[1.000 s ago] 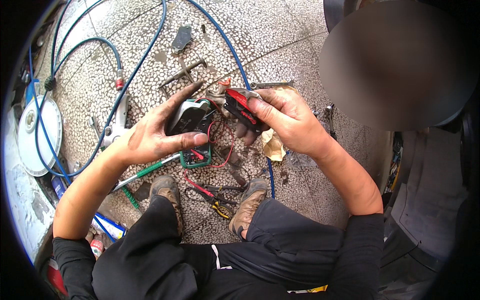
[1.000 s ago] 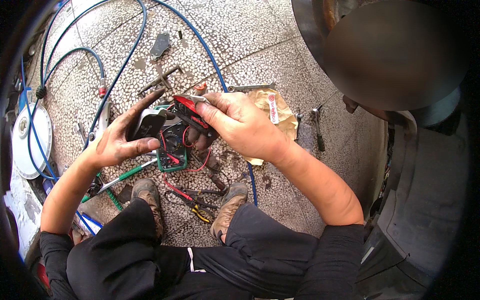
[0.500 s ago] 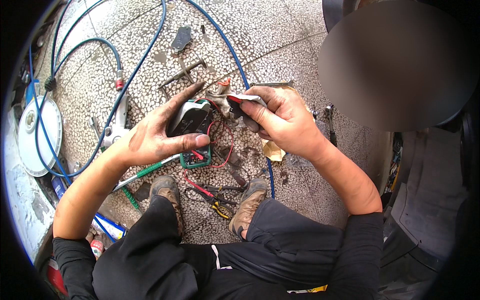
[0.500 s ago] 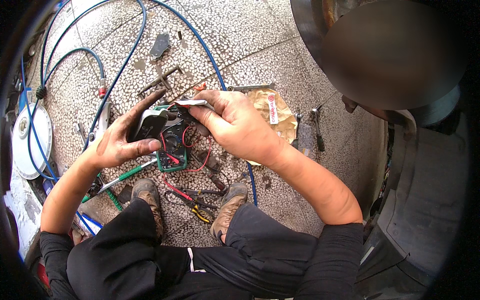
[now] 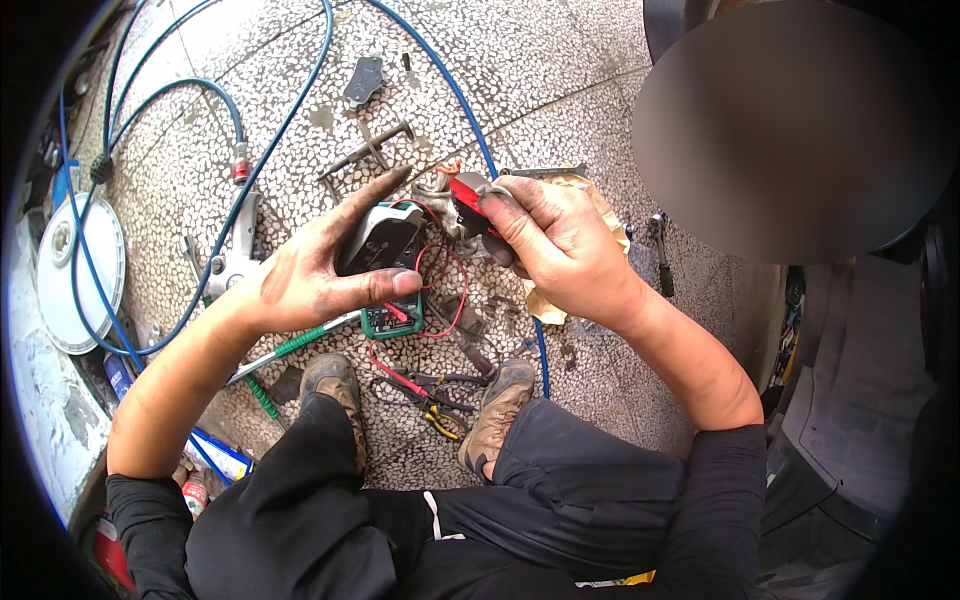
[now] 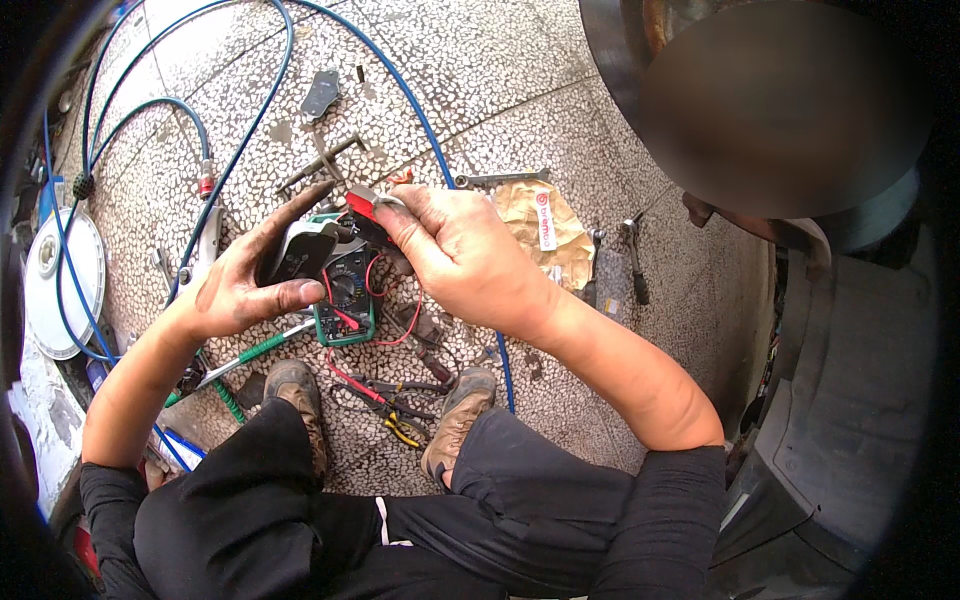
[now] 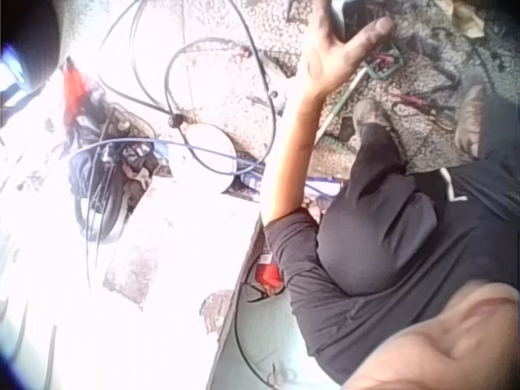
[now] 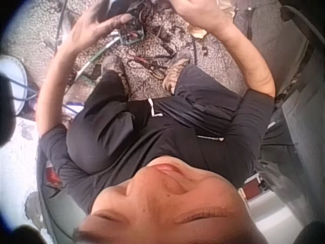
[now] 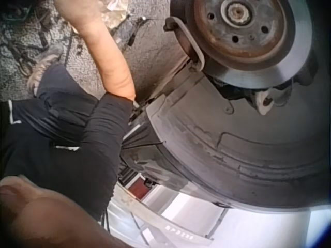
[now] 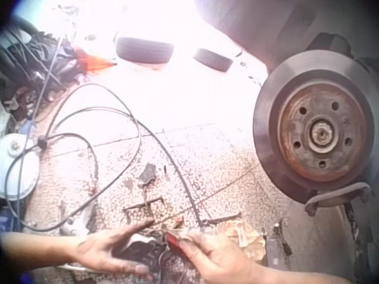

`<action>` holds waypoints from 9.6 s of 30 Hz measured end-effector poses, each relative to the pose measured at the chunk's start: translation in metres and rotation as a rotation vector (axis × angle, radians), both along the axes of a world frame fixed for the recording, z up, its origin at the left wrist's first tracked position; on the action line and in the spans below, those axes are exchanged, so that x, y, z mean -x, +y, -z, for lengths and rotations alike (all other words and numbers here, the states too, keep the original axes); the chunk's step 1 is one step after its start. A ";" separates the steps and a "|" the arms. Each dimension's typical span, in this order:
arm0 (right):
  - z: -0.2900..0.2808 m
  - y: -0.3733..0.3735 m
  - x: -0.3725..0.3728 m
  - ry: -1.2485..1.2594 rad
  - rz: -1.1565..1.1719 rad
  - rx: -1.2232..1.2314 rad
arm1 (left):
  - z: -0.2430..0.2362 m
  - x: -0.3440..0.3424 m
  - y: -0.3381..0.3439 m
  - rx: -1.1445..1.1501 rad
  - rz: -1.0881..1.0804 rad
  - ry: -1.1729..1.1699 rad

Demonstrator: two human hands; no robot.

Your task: The person removes old brake pads from a car's caliper, inspects them, and installs new brake pads. They handle the brake pads, caliper, and a multimeter during the process.

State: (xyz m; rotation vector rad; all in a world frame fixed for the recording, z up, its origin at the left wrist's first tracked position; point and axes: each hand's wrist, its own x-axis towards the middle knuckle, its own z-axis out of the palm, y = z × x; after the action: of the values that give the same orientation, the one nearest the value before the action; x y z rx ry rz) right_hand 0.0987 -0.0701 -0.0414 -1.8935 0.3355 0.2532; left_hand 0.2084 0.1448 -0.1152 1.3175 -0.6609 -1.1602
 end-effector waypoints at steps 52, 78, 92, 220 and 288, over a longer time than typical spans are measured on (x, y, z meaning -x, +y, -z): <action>0.024 0.012 -0.001 -0.248 0.054 0.032 | -0.002 0.002 -0.003 0.043 0.013 -0.020; 0.019 0.016 -0.003 -0.221 0.074 0.046 | 0.000 0.006 -0.007 0.098 -0.016 -0.064; 0.027 0.016 -0.006 -0.224 0.101 0.113 | -0.011 0.002 -0.005 0.074 0.019 -0.315; 0.048 0.047 -0.049 -0.369 0.469 -0.568 | -0.020 -0.021 -0.021 0.505 -0.508 0.149; 0.033 0.039 -0.041 -0.098 0.565 -1.181 | -0.049 -0.086 0.020 -0.024 -0.318 -1.900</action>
State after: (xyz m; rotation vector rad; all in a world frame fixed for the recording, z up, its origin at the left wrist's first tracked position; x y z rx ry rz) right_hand 0.1396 -0.0310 -0.0742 -0.6051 0.4916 -0.0445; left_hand 0.2943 0.1652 -0.0662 2.1927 -1.5893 0.7142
